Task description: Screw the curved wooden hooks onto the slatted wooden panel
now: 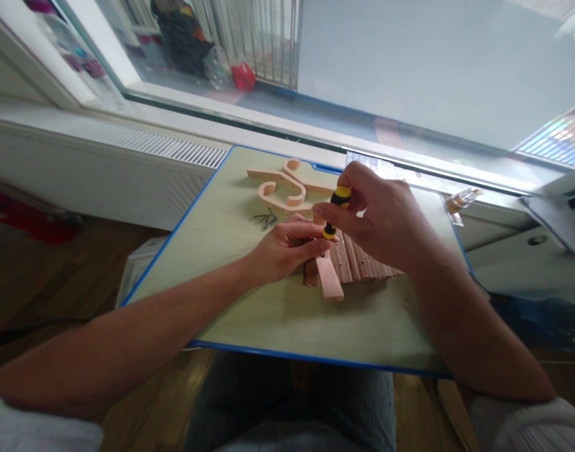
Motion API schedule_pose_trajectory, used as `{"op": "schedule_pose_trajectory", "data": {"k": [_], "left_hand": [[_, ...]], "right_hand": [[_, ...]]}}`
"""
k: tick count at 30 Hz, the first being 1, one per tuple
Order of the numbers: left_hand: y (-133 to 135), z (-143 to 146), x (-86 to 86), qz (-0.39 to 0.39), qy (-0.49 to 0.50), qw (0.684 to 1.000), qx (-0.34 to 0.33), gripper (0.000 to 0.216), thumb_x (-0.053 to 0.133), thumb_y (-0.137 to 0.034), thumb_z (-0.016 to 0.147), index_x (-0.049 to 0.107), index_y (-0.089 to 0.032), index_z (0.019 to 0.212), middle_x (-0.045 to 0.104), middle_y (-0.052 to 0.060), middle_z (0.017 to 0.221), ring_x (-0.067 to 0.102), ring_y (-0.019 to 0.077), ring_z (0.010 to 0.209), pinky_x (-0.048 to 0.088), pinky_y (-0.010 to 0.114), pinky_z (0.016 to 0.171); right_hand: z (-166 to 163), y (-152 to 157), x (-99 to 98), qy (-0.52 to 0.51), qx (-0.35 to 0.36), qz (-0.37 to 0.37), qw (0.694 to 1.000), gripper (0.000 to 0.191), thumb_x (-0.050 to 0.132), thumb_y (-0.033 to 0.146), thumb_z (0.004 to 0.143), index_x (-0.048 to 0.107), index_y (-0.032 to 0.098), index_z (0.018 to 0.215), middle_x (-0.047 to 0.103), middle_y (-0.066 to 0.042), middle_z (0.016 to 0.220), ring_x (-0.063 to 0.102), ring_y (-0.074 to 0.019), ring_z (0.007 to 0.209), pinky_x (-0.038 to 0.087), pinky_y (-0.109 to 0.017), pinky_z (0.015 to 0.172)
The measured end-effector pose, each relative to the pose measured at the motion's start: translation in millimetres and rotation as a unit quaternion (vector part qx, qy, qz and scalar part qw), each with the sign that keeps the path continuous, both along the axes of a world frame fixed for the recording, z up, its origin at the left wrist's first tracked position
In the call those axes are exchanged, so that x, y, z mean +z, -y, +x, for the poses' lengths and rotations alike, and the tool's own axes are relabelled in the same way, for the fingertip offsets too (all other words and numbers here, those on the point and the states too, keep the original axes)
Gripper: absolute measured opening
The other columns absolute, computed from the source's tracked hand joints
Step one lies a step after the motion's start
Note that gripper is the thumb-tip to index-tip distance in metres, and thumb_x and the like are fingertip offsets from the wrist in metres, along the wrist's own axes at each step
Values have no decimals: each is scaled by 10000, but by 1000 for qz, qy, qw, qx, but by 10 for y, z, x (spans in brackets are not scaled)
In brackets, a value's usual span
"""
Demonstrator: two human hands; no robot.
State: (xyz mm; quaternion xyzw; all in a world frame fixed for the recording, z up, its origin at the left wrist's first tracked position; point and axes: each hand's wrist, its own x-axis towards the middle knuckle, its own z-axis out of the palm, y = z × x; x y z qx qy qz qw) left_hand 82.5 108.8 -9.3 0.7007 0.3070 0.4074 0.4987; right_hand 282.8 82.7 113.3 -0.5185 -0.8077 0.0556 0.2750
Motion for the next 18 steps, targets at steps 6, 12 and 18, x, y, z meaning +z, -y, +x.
{"op": "schedule_pose_trajectory", "data": {"k": [6, 12, 18], "left_hand": [[-17, 11, -28, -4, 1, 1000, -28, 294, 786, -483, 1031, 924, -230, 1089, 835, 94, 1004, 704, 234, 1012, 596, 409, 956], [-33, -19, 9, 34, -13, 999, -24, 235, 771, -447, 1043, 929, -278, 1086, 831, 78, 1025, 694, 238, 1065, 565, 416, 1035], [-23, -42, 47, 30, -17, 999, -41, 240, 782, -458, 1029, 927, -270, 1064, 792, 70, 1026, 669, 229, 1055, 553, 377, 979]], "right_hand": [[110, -12, 28, -67, 36, -43, 996, 392, 811, 503, 937, 749, 210, 1190, 786, -63, 1061, 699, -181, 800, 534, -342, 703], [189, -11, 86, -100, 118, -109, 982, 435, 662, 313, 994, 756, 212, 1407, 808, -80, 1254, 768, -183, 875, 620, -376, 821], [90, -14, 27, -90, 89, -63, 990, 301, 726, 369, 990, 783, 180, 1218, 806, -74, 1135, 733, -177, 842, 567, -348, 746]]}}
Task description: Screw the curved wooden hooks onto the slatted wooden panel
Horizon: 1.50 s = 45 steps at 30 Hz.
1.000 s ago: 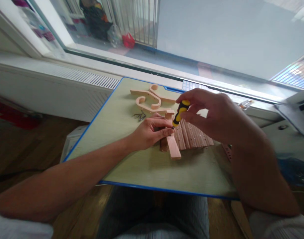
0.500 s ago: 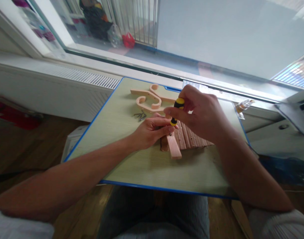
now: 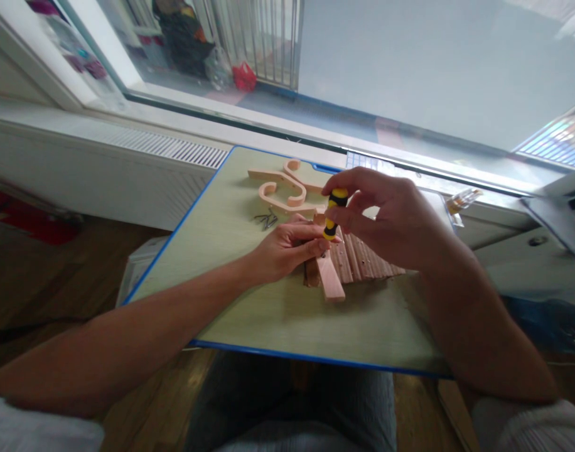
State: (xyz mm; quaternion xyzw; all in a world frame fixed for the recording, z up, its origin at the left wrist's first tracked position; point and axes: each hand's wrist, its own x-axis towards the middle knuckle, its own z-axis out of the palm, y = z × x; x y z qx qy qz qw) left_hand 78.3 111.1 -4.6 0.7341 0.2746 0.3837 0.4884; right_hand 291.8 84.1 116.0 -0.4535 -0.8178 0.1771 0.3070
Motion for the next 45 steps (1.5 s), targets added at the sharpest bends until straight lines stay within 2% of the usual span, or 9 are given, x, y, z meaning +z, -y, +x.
{"op": "schedule_pose_trajectory", "data": {"k": [11, 17, 20, 25, 31, 35, 39, 42, 45], "left_hand": [[36, 45, -111, -76, 42, 996, 25, 355, 888, -518, 929, 897, -208, 1101, 780, 75, 1020, 674, 194, 932, 588, 331, 844], [29, 41, -131, -46, 32, 998, 20, 349, 843, -536, 978, 904, -192, 999, 759, 66, 896, 667, 184, 863, 585, 306, 766], [12, 39, -131, -28, 25, 999, 16, 346, 811, -530, 1012, 919, -202, 986, 789, 82, 941, 680, 189, 876, 588, 322, 799], [-21, 23, -112, 27, 20, 999, 11, 284, 777, -487, 1049, 932, -251, 1082, 794, 81, 970, 668, 213, 967, 566, 371, 932], [0, 6, -40, 27, -1, 1000, 9, 288, 834, -479, 997, 917, -243, 1142, 762, 70, 984, 662, 202, 954, 564, 346, 895], [37, 39, -52, -38, 45, 998, 14, 356, 882, -525, 939, 894, -222, 1126, 723, 43, 962, 635, 150, 820, 550, 284, 743], [52, 63, -124, -77, 72, 994, 3, 441, 829, -624, 965, 873, -188, 1021, 720, 54, 926, 644, 153, 799, 570, 294, 730], [43, 59, -162, -84, 67, 994, -6, 473, 810, -645, 977, 867, -176, 995, 729, 75, 951, 671, 176, 857, 590, 314, 773], [23, 49, -159, -93, 75, 993, -19, 463, 783, -638, 1003, 873, -187, 1062, 733, 82, 1025, 679, 186, 919, 584, 326, 825]], "right_hand": [[-92, 61, -38, 48, -85, 59, 994, 244, 807, 417, 921, 677, 247, 1040, 640, 6, 817, 543, -177, 743, 461, -360, 665], [-85, 27, -48, 36, -71, 74, 994, 275, 851, 432, 903, 678, 224, 955, 608, 25, 773, 512, -143, 710, 428, -331, 646], [-5, 1, -22, 18, -41, 50, 998, 363, 893, 501, 888, 718, 193, 965, 681, 1, 826, 572, -137, 718, 458, -326, 649], [183, 26, 88, -11, 52, -37, 998, 416, 839, 381, 949, 793, 223, 1332, 828, -69, 1226, 775, -186, 855, 596, -348, 724], [160, 28, 92, 6, 26, -2, 1000, 258, 829, 401, 971, 843, 216, 1151, 842, -36, 1028, 783, -185, 818, 569, -322, 690], [26, 42, 45, 9, 0, 26, 1000, 245, 871, 393, 925, 759, 186, 990, 758, -11, 862, 692, -156, 756, 498, -312, 669], [-74, 46, -11, -1, -39, 47, 998, 269, 894, 366, 885, 683, 203, 918, 675, 16, 780, 586, -131, 698, 441, -318, 635], [-58, 32, -14, 0, -40, 44, 998, 303, 907, 412, 875, 695, 202, 924, 679, 18, 789, 596, -128, 691, 454, -318, 629], [22, 34, 33, -18, -4, 14, 1000, 346, 900, 435, 888, 770, 183, 1086, 794, -33, 1007, 695, -146, 744, 534, -323, 655]]}}
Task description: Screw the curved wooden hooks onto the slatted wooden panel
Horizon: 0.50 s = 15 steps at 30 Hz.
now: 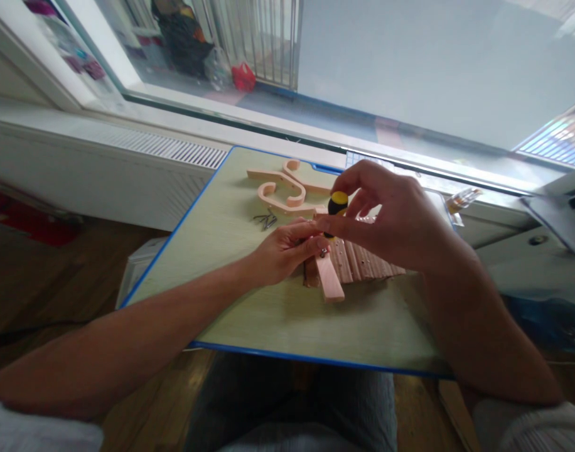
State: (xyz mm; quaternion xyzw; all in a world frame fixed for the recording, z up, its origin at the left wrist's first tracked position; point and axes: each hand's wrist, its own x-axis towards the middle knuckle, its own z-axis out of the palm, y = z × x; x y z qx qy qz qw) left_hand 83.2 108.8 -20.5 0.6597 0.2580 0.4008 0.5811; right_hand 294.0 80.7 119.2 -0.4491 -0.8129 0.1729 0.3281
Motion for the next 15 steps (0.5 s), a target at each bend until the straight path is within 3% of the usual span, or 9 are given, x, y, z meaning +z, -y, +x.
{"op": "schedule_pose_trajectory", "data": {"k": [2, 4, 10, 15], "left_hand": [[-15, -7, 21, 18, 3, 1000, -11, 429, 756, -614, 1033, 871, -201, 1059, 725, 72, 1038, 665, 185, 956, 560, 328, 866], [-28, -14, 47, 47, -6, 999, -15, 402, 736, -588, 1055, 866, -208, 1025, 724, 64, 1030, 645, 190, 988, 532, 334, 907], [-26, -31, 77, 59, -22, 998, -10, 418, 703, -611, 1069, 868, -227, 1064, 743, 61, 1025, 623, 201, 1001, 501, 354, 943], [17, -16, 58, 18, -11, 1000, 4, 445, 808, -625, 988, 869, -213, 1145, 715, 55, 1026, 634, 177, 915, 525, 324, 834]], "right_hand": [[55, 14, 41, -11, 30, -16, 999, 368, 850, 364, 932, 791, 202, 1258, 825, -57, 1217, 764, -161, 814, 598, -336, 716], [90, 29, 76, -9, 52, -27, 998, 351, 786, 289, 974, 803, 234, 1321, 836, -46, 1268, 798, -165, 848, 628, -341, 757], [82, 38, 83, 16, 46, 4, 999, 231, 765, 248, 984, 811, 203, 1206, 843, -30, 1095, 779, -157, 793, 571, -311, 669], [-13, 34, -5, 37, -28, 45, 998, 196, 830, 326, 920, 715, 207, 1024, 758, -5, 868, 672, -155, 730, 497, -317, 643]]}}
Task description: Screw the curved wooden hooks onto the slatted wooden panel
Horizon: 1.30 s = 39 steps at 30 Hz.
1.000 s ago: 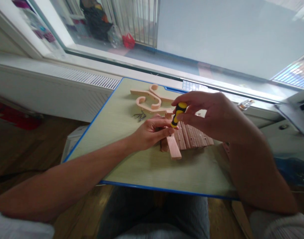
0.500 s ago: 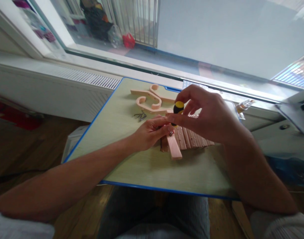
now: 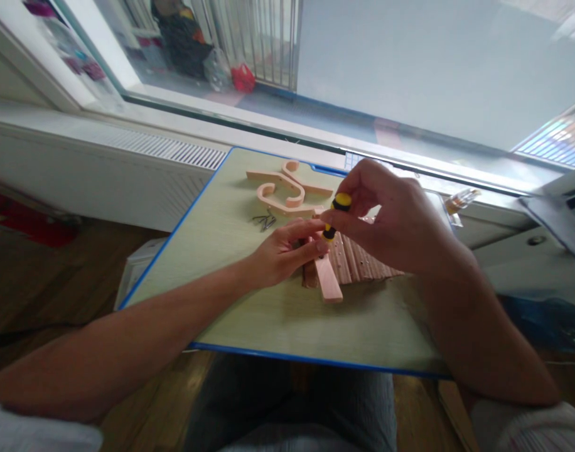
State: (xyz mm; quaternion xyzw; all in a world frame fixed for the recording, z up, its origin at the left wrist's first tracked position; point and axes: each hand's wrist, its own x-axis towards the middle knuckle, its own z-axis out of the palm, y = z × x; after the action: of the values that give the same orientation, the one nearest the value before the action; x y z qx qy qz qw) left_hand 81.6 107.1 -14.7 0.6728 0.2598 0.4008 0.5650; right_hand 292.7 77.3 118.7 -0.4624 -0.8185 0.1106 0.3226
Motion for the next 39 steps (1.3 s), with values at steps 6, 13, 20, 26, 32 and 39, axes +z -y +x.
{"op": "schedule_pose_trajectory", "data": {"k": [6, 13, 20, 26, 32, 39], "left_hand": [[17, -7, 26, 85, -31, 993, 71, 337, 845, -541, 978, 887, -226, 1089, 700, 34, 903, 612, 175, 853, 522, 317, 807], [59, 31, 48, 73, 3, 996, 60, 369, 834, -544, 987, 884, -237, 1185, 809, 69, 1036, 698, 208, 921, 592, 329, 821], [39, 63, -14, 2, 31, 999, 5, 374, 777, -550, 1041, 891, -235, 1208, 804, 59, 1060, 688, 174, 923, 562, 301, 842], [39, 40, 60, -9, 6, 999, -33, 411, 679, -569, 1101, 881, -224, 1196, 812, 95, 1289, 702, 213, 1162, 530, 344, 1045], [57, 53, 25, -45, 30, 998, -34, 440, 709, -598, 1074, 864, -199, 1174, 820, 104, 1223, 741, 194, 1071, 586, 320, 980], [65, 114, -86, -71, 92, 993, -26, 412, 847, -544, 991, 798, -244, 1269, 825, 35, 1001, 742, 150, 861, 612, 261, 780]], "right_hand": [[-92, 31, -42, 20, -47, 25, 998, 252, 843, 413, 908, 665, 241, 954, 653, 18, 765, 529, -145, 661, 413, -335, 607], [-113, 28, -39, 24, -60, 22, 998, 274, 853, 448, 902, 681, 243, 964, 654, 10, 767, 522, -154, 673, 400, -341, 618], [36, -2, 55, -26, 6, -54, 998, 390, 878, 445, 891, 778, 196, 1173, 804, -59, 1094, 697, -170, 791, 547, -348, 698], [153, 12, 119, -25, 64, -94, 993, 254, 780, 352, 998, 857, 251, 1218, 853, -59, 1154, 787, -207, 872, 628, -372, 761], [31, 3, 56, -27, 44, -65, 997, 185, 796, 328, 965, 838, 207, 1099, 829, -43, 1038, 735, -172, 797, 558, -334, 714], [-87, -46, -72, -37, 5, -34, 999, 266, 866, 416, 892, 691, 220, 933, 686, 19, 811, 562, -134, 712, 463, -329, 675]]}}
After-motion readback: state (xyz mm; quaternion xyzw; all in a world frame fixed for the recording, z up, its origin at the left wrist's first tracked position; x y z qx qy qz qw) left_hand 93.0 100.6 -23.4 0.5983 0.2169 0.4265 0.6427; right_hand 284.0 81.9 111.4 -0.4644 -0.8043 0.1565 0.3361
